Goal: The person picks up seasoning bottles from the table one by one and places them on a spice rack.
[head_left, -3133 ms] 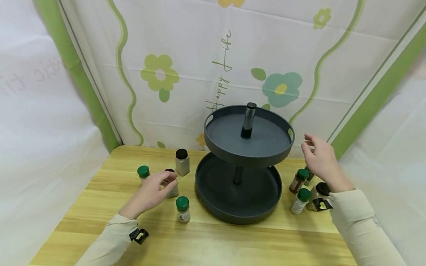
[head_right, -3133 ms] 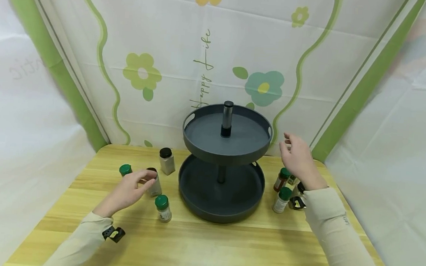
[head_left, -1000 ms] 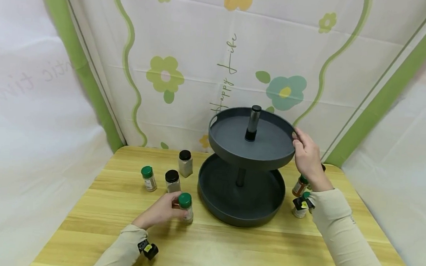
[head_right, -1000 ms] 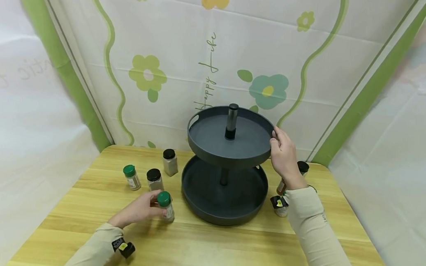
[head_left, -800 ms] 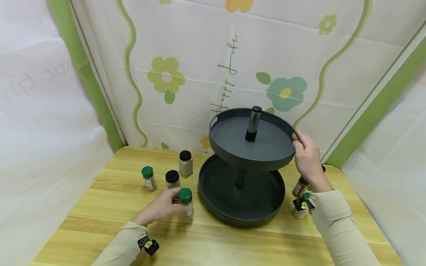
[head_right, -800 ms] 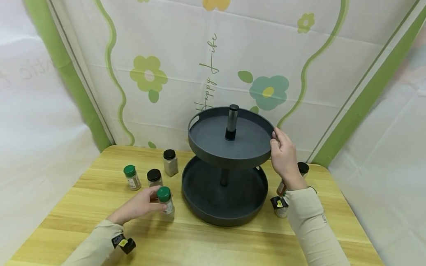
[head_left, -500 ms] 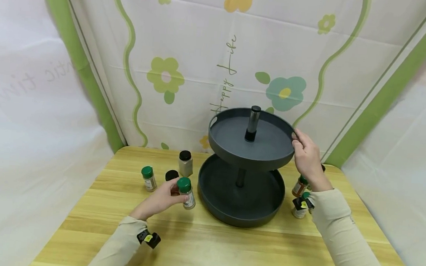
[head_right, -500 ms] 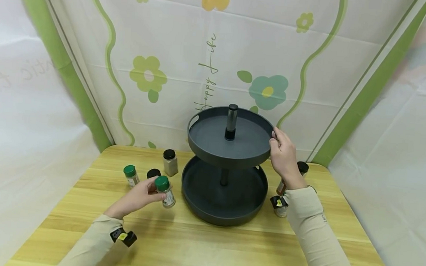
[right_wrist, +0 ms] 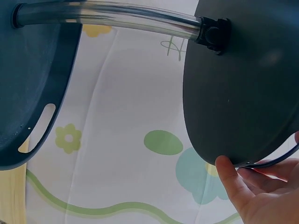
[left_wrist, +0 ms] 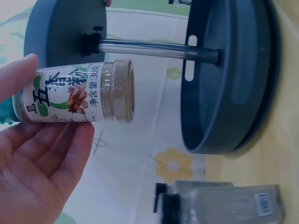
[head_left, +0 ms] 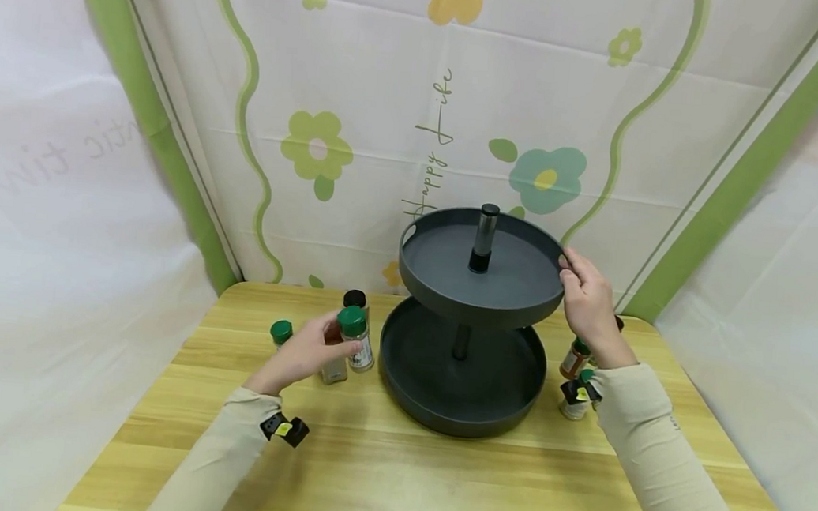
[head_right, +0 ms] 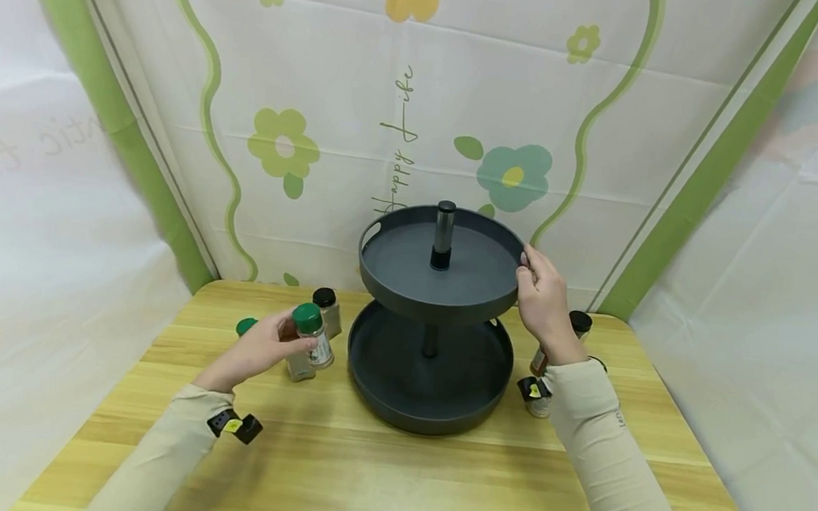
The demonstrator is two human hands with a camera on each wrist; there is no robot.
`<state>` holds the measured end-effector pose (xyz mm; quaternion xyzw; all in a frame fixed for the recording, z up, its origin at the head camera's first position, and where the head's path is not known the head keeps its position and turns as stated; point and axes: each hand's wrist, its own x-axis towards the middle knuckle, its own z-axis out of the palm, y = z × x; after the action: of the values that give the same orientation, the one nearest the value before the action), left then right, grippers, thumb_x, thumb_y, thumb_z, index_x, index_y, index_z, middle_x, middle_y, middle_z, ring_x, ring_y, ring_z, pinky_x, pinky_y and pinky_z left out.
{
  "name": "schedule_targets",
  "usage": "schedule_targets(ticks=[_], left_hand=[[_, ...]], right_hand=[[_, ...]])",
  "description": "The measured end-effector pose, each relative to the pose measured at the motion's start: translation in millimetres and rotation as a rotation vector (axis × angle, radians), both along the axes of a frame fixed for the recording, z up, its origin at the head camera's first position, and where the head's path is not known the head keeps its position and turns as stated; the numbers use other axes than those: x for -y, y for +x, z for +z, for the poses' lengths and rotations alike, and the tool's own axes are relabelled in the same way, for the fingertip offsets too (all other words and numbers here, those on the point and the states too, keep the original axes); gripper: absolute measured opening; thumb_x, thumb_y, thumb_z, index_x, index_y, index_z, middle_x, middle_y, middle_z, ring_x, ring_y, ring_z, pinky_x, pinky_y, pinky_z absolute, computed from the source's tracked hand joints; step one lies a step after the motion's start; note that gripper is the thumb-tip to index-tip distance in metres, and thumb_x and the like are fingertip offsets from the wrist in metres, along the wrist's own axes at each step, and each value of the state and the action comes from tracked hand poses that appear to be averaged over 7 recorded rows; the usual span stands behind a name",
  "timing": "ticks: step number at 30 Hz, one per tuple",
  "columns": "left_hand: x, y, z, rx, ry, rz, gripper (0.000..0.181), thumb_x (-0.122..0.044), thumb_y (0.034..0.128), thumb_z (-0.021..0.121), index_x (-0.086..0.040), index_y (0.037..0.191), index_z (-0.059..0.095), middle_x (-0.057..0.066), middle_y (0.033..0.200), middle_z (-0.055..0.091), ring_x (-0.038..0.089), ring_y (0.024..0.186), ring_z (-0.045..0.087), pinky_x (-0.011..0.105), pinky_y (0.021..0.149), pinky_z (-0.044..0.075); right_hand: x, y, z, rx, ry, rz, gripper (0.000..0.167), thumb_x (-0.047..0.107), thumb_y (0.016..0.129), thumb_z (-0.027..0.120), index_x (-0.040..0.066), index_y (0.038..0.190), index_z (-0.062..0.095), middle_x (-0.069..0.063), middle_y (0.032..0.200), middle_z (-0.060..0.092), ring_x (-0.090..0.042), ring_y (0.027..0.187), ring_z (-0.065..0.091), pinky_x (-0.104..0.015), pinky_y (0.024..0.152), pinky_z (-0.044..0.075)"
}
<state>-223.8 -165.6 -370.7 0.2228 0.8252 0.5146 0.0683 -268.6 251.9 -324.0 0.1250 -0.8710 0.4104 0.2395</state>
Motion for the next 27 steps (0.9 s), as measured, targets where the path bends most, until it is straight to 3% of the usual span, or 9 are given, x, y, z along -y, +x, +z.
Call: schedule_targets(ticks=[7,12,15,19,22,27], left_hand=[[-1.4,-9.0,19.5,-0.023,0.009,0.013,0.043,-0.03,0.091,0.065,-0.01,0.127,0.053,0.009,0.116,0.06,0.025,0.107,0.059,0.042,0.086,0.049],[-5.5,-13.4,33.4,-0.08,-0.002,0.014,0.039,-0.027,0.0914,0.065,-0.008,0.124,0.054,0.01,0.114,0.06,0.025,0.102,0.06,0.04,0.084,0.051],[-10.4,-10.1,50.9,-0.124,-0.034,0.017,0.036,-0.022,0.0921,0.064,-0.003,0.121,0.054,0.012,0.109,0.06,0.025,0.097,0.061,0.038,0.081,0.051],[-13.5,-14.1,64.5,-0.144,-0.057,0.023,0.032,-0.022,0.0927,0.063,-0.003,0.117,0.054,0.011,0.104,0.061,0.024,0.093,0.06,0.037,0.079,0.05],[-12.7,-23.7,65.3,-0.15,-0.065,0.035,0.032,-0.027,0.0925,0.063,-0.006,0.116,0.054,0.01,0.104,0.06,0.023,0.094,0.06,0.037,0.078,0.05],[-15.4,-28.2,76.7,-0.159,-0.106,0.078,0.036,-0.029,0.0928,0.062,-0.006,0.12,0.053,0.011,0.109,0.06,0.025,0.099,0.059,0.04,0.082,0.05]], right_hand=[[0.3,1.0,0.9,0.01,0.001,0.004,0.047,0.016,0.102,0.031,-0.001,0.145,0.033,-0.029,0.135,0.045,-0.043,0.121,0.045,-0.056,0.099,0.034],[-0.8,0.5,1.0,0.025,0.003,0.009,0.047,0.017,0.102,0.031,0.0,0.146,0.032,-0.028,0.136,0.044,-0.042,0.123,0.044,-0.056,0.099,0.034],[-1.8,-0.3,0.8,0.031,0.007,0.013,0.048,0.019,0.102,0.03,0.001,0.147,0.031,-0.027,0.137,0.043,-0.042,0.125,0.042,-0.057,0.1,0.033],[-2.4,-0.8,1.1,0.026,0.009,0.01,0.048,0.018,0.102,0.03,0.0,0.146,0.031,-0.028,0.137,0.043,-0.042,0.126,0.04,-0.057,0.1,0.032],[-1.7,-0.5,1.3,0.021,0.009,0.004,0.048,0.018,0.102,0.031,0.0,0.146,0.032,-0.028,0.136,0.044,-0.042,0.126,0.04,-0.057,0.1,0.033],[-1.5,0.4,0.8,0.032,0.009,0.008,0.048,0.019,0.102,0.031,0.0,0.146,0.032,-0.028,0.136,0.044,-0.042,0.125,0.041,-0.057,0.1,0.033]])
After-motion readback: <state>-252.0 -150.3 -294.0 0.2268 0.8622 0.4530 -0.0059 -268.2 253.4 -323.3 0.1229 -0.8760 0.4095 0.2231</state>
